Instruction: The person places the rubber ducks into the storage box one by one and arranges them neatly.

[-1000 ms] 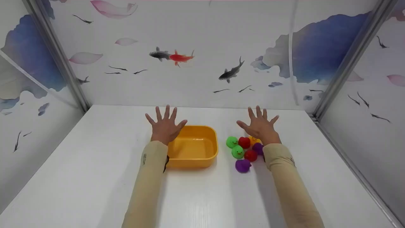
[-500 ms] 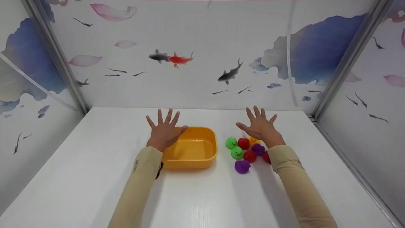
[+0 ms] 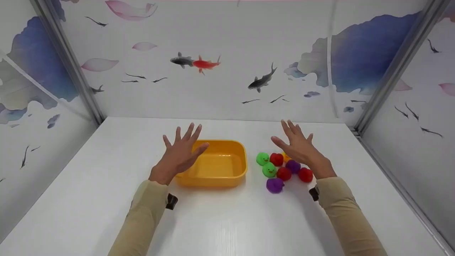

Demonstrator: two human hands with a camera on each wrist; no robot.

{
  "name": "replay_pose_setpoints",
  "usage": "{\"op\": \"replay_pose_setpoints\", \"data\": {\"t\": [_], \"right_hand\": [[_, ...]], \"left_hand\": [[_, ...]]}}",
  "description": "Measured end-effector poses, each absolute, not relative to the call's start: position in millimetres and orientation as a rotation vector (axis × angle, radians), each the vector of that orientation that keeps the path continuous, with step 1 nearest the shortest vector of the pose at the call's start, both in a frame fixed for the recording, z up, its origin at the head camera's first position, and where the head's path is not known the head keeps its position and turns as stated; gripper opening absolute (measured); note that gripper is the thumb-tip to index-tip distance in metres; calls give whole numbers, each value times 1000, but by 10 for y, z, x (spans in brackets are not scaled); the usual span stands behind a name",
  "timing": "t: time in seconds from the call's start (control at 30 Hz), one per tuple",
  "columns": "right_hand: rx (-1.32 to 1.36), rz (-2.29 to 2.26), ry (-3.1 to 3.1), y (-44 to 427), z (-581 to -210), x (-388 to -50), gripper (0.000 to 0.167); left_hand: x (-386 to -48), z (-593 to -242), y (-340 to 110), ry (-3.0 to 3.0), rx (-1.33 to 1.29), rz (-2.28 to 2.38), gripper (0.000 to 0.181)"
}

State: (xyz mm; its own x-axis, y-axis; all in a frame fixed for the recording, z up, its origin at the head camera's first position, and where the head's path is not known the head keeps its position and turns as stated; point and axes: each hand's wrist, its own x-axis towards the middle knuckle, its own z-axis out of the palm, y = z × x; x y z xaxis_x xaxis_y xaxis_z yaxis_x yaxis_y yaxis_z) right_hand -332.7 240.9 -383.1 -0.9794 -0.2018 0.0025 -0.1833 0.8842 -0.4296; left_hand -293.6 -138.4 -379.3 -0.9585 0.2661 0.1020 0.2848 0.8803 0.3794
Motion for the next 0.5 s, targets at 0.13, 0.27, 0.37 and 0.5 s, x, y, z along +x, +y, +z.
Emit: {"op": "replay_pose_setpoints", "data": {"t": [0.13,0.27,0.37,0.5], "right_hand": [[-306,-788,3001,2411,-3844,-3219,93],[-295,-891,2975,2465,-3873,-3113,91],[-285,-988,2961,2519,-3881,-3050,88],[-267,-1100,2950,2589,-3887,-3004,85]], "left_hand": [[-2801,-3798,-1468,-2956,-421,-829,74],[-2661,-3835,-1578,-2858,-342,-1108,71],[-2592,-3894,-1650,-2781,-295,-1257,71],[-2589,-4020,-1740,-2731,-258,-1389,71]]}}
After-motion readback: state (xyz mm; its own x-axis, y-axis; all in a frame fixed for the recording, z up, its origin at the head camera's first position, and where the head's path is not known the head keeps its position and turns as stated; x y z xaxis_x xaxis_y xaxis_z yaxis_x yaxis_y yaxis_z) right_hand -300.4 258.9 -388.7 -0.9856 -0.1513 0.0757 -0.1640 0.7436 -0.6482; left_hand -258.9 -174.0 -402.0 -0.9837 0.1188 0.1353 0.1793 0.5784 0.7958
